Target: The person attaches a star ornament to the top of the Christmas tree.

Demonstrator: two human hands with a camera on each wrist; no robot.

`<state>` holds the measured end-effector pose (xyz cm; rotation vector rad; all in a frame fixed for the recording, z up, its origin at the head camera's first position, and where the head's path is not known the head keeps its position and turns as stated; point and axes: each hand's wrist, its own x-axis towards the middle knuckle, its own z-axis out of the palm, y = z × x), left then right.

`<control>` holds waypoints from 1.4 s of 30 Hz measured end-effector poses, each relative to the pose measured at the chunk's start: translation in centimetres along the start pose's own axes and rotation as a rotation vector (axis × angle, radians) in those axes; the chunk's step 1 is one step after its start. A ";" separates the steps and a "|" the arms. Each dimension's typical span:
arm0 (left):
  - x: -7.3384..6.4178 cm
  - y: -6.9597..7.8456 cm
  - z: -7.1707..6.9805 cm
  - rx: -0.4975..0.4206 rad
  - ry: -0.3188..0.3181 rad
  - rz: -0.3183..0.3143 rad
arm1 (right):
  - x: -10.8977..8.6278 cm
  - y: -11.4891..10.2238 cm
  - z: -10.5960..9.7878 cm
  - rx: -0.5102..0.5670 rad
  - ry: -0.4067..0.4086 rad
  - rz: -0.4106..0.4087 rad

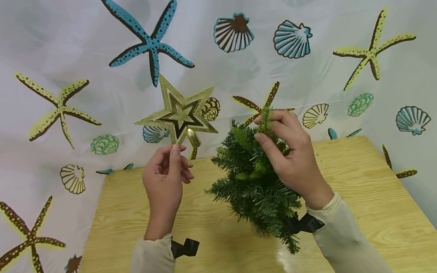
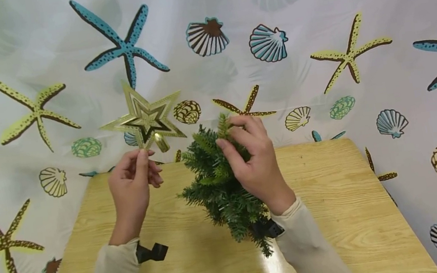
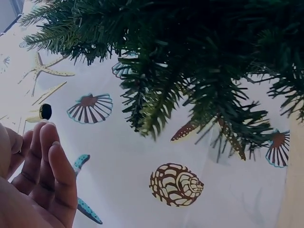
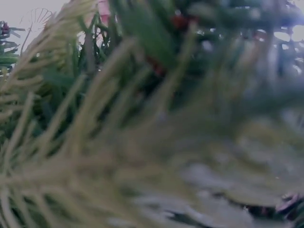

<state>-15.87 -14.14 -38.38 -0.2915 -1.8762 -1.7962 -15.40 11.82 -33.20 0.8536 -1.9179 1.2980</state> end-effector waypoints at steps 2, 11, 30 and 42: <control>0.4 0.4 0.3 -0.020 0.005 0.020 | 0.1 0.0 0.0 -0.002 -0.004 -0.003; 2.2 2.5 2.3 -0.044 -0.041 0.100 | 0.2 0.0 0.0 -0.013 -0.014 -0.001; 3.9 6.1 5.2 -0.108 -0.130 0.236 | 0.5 0.0 0.0 -0.026 -0.027 -0.009; 4.1 8.1 6.6 -0.137 -0.184 0.280 | 0.8 0.1 0.1 -0.039 -0.035 0.013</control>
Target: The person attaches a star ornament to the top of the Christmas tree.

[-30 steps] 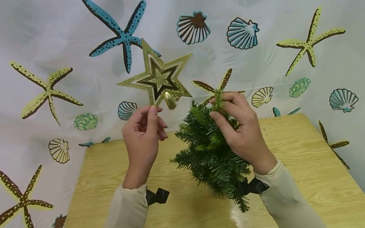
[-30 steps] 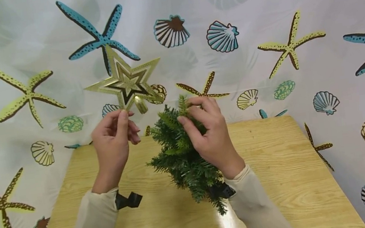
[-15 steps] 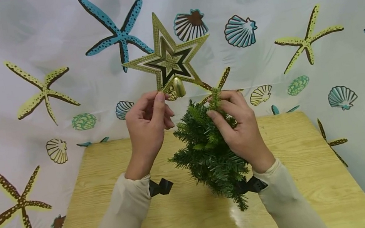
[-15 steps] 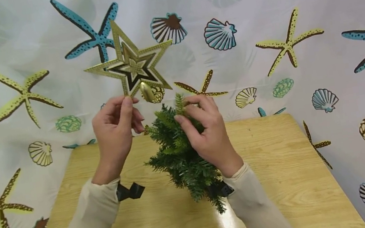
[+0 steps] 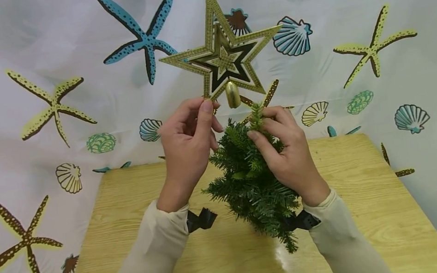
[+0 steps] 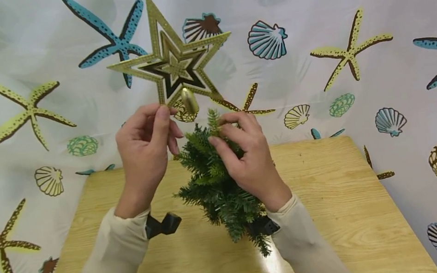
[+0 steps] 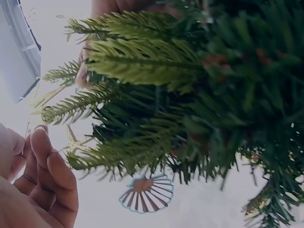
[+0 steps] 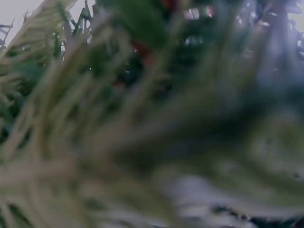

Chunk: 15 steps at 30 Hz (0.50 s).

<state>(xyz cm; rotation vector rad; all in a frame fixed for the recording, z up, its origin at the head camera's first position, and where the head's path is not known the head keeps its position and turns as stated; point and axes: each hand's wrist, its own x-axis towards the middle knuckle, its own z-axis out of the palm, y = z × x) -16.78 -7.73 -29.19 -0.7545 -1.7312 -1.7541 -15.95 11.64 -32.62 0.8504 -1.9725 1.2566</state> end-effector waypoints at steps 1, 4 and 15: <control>0.1 0.1 0.1 -0.008 -0.005 0.001 | 0.0 0.0 0.0 0.001 0.001 0.001; 0.3 0.5 0.4 -0.024 -0.020 0.005 | 0.1 0.0 -0.1 -0.001 -0.001 0.000; 0.9 1.5 1.3 -0.061 -0.062 0.032 | 0.2 0.0 0.1 0.000 0.003 -0.007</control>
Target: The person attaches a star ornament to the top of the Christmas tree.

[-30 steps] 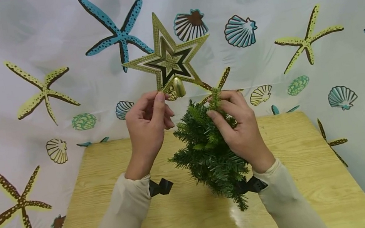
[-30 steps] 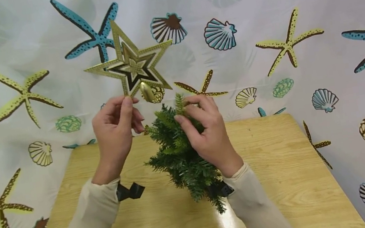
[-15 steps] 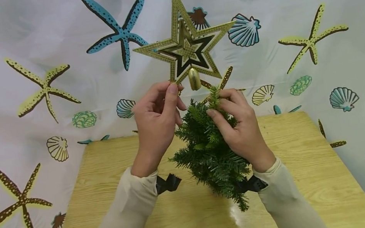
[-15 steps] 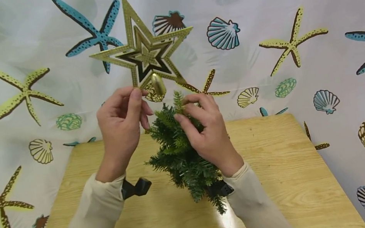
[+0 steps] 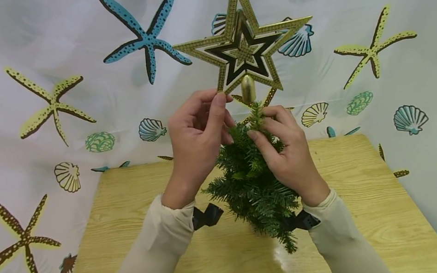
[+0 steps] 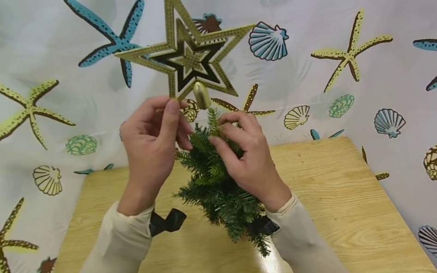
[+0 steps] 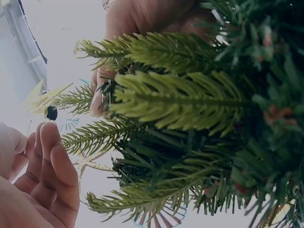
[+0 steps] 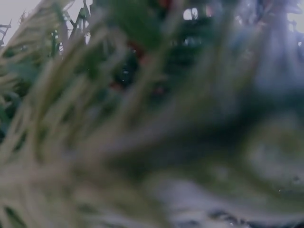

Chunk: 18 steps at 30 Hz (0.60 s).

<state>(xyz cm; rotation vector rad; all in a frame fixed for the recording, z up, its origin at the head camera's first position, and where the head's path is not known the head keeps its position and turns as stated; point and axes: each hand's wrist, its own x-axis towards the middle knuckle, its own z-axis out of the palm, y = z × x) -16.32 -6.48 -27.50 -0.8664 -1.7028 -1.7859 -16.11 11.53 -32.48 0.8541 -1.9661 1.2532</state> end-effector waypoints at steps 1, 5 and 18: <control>0.0 0.0 0.0 0.000 -0.004 0.000 | 0.0 0.0 0.1 -0.001 0.001 0.000; 0.0 0.2 0.1 -0.007 -0.012 -0.002 | 0.0 -0.1 0.2 -0.002 0.004 -0.001; -0.4 0.0 0.2 0.025 -0.060 -0.009 | 0.0 -0.4 0.5 0.019 0.014 0.005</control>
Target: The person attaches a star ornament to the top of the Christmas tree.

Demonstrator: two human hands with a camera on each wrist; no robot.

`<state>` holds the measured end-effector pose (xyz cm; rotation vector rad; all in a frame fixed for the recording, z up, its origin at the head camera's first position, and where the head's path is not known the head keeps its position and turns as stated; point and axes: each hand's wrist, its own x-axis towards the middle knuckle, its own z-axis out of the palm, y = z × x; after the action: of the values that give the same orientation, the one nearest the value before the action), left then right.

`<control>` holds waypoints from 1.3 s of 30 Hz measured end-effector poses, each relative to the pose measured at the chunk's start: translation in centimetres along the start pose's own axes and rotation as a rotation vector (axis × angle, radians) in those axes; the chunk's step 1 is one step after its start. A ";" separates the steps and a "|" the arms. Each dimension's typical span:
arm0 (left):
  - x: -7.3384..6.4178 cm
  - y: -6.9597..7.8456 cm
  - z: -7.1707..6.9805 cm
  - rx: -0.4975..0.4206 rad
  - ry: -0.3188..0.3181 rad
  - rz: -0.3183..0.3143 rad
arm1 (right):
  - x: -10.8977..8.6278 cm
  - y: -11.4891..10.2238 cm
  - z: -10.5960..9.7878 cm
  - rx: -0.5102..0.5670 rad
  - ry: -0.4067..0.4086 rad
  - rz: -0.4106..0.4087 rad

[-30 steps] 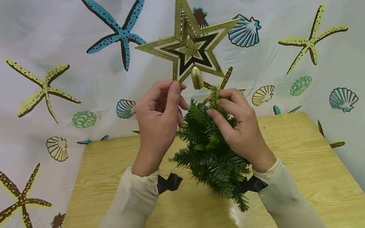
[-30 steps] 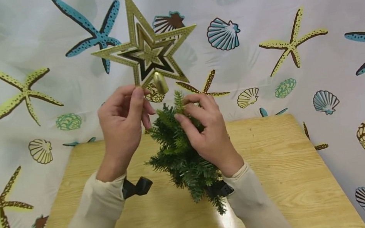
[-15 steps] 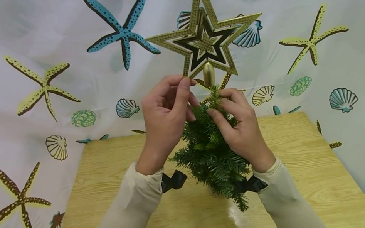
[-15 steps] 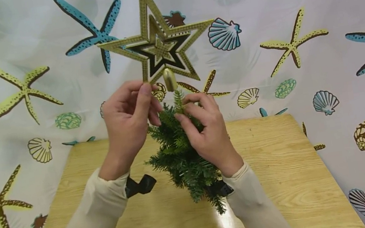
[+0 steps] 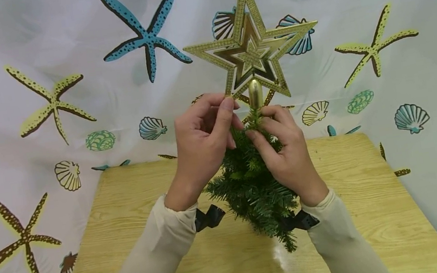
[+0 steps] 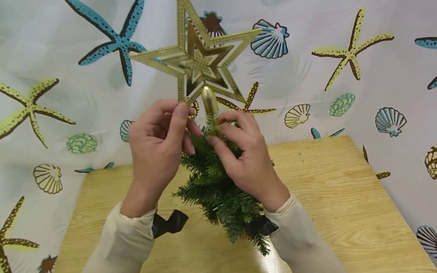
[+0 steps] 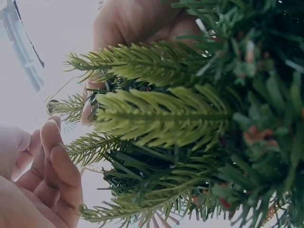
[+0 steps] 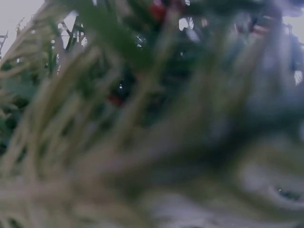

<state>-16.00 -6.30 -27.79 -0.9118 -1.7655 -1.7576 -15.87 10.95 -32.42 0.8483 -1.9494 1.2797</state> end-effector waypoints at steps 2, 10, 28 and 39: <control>-0.2 0.0 -0.2 0.014 -0.007 0.002 | 0.0 0.0 0.1 0.004 0.000 -0.001; -0.2 -0.1 -0.1 0.061 -0.047 -0.003 | -0.2 0.2 -0.3 0.012 0.008 0.024; 0.0 -0.2 -0.4 0.201 -0.151 -0.047 | -0.2 0.3 -0.5 0.017 0.006 0.033; -0.2 -0.5 -0.5 0.347 -0.167 0.016 | -0.2 0.5 -0.5 0.016 0.018 0.062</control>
<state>-16.25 -6.80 -28.26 -0.9379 -2.0789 -1.3366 -16.04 11.62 -32.68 0.7870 -1.9676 1.3359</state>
